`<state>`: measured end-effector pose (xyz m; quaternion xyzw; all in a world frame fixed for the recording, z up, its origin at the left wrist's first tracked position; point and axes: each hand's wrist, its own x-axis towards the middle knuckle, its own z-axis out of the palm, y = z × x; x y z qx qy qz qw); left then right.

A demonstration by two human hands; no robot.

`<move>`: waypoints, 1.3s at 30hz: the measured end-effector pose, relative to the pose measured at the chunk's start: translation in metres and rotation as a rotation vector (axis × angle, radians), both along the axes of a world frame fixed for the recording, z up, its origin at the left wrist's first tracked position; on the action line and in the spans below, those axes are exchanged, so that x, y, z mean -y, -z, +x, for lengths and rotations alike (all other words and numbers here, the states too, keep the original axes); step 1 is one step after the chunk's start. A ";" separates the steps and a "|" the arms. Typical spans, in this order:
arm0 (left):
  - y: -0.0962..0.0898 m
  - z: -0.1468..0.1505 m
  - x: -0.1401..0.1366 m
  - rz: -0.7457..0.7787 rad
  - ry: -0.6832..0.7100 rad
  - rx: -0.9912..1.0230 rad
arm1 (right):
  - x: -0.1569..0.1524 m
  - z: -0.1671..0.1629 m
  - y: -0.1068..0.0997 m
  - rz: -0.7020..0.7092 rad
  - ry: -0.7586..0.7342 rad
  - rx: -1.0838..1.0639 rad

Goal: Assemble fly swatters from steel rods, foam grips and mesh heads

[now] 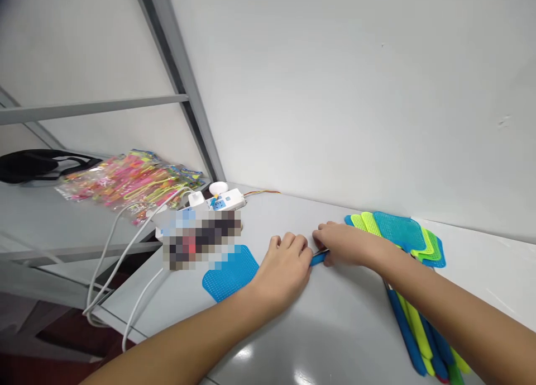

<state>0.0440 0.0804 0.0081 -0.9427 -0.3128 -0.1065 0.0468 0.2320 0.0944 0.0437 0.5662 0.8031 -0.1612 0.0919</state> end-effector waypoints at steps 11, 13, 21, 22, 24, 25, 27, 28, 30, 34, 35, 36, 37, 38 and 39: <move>-0.016 -0.008 0.003 -0.163 0.096 0.178 | 0.024 0.017 0.003 -0.133 0.151 -0.266; -0.016 -0.008 0.004 -0.261 0.082 0.213 | 0.035 0.014 -0.001 -0.091 0.231 -0.331; -0.012 -0.001 0.013 -0.663 0.047 0.567 | 0.088 -0.024 -0.003 0.083 0.424 -0.688; -0.011 0.000 0.015 -0.704 0.060 0.608 | 0.092 -0.027 -0.002 0.090 0.438 -0.716; -0.008 0.002 0.018 -0.759 0.075 0.688 | 0.097 -0.028 -0.001 0.119 0.481 -0.746; -0.007 0.002 0.019 -0.778 0.079 0.725 | 0.098 -0.025 -0.001 0.140 0.510 -0.757; -0.007 0.003 0.020 -0.817 0.085 0.789 | 0.098 -0.017 -0.007 0.188 0.583 -0.798; -0.007 0.003 0.021 -0.848 0.086 0.806 | 0.098 -0.013 -0.011 0.213 0.625 -0.839; -0.007 0.003 0.021 -0.925 0.082 0.795 | 0.097 -0.006 -0.021 0.284 0.696 -0.959; -0.007 0.004 0.024 -1.009 0.084 0.714 | 0.094 -0.010 -0.042 0.493 0.702 -1.175; -0.007 0.004 0.025 -1.013 0.084 0.705 | 0.094 -0.014 -0.045 0.521 0.684 -1.205; -0.006 0.005 0.025 -1.016 0.083 0.702 | 0.093 -0.018 -0.046 0.529 0.664 -1.228; -0.006 0.005 0.026 -1.017 0.079 0.699 | 0.092 -0.022 -0.046 0.526 0.645 -1.247; -0.006 0.005 0.025 -1.015 0.073 0.696 | 0.092 -0.024 -0.046 0.517 0.628 -1.261; -0.005 0.005 0.025 -1.010 0.066 0.692 | 0.091 -0.026 -0.044 0.507 0.617 -1.271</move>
